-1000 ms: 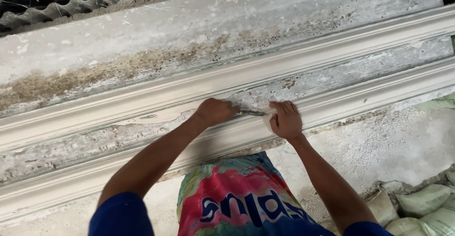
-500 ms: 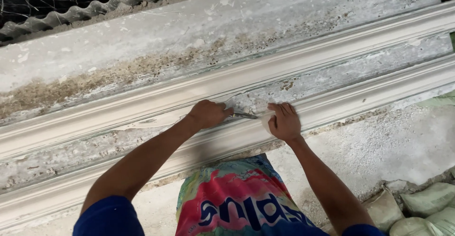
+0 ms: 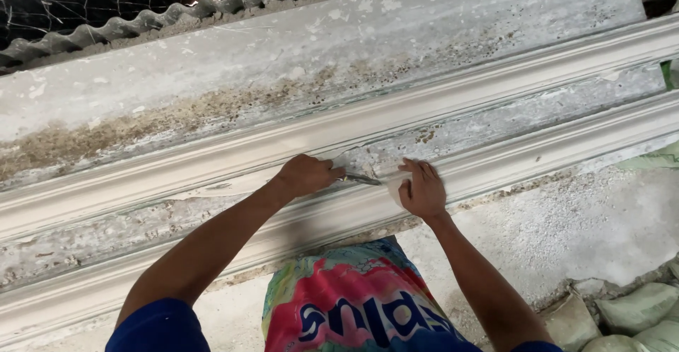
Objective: Refining the edges and surfaces of decorative gypsum molding pieces using a putty knife.
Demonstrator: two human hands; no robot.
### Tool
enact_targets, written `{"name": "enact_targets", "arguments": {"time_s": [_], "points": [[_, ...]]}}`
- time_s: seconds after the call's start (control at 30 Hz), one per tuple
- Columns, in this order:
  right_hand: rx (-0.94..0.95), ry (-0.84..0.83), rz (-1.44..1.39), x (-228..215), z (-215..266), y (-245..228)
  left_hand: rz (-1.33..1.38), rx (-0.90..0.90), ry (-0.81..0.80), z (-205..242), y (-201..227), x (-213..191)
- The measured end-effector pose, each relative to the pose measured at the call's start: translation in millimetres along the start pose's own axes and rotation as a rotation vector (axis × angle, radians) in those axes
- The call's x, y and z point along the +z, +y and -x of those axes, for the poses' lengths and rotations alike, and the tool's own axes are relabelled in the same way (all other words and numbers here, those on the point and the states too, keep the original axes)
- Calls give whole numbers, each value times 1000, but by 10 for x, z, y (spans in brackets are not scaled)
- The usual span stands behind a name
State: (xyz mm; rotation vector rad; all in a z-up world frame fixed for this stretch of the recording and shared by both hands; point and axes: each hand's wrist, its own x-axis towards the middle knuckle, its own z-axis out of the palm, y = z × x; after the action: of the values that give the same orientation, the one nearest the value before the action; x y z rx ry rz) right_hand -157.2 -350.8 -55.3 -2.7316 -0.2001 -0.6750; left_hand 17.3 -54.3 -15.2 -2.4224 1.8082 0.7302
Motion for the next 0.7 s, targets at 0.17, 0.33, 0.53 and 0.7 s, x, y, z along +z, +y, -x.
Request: {"name": "enact_targets", "arguments": {"time_s": [0.17, 0.33, 0.53, 0.7], "points": [[-11, 26, -10, 10, 19, 12, -10, -2, 42, -266, 136, 50], [-9, 92, 30, 12, 18, -30, 29, 37, 149, -763, 263, 239], [-1, 39, 30, 15, 35, 3, 40, -13, 133, -529, 349, 142], [25, 23, 17, 54, 79, 35, 59, -82, 115, -86, 349, -18]]}}
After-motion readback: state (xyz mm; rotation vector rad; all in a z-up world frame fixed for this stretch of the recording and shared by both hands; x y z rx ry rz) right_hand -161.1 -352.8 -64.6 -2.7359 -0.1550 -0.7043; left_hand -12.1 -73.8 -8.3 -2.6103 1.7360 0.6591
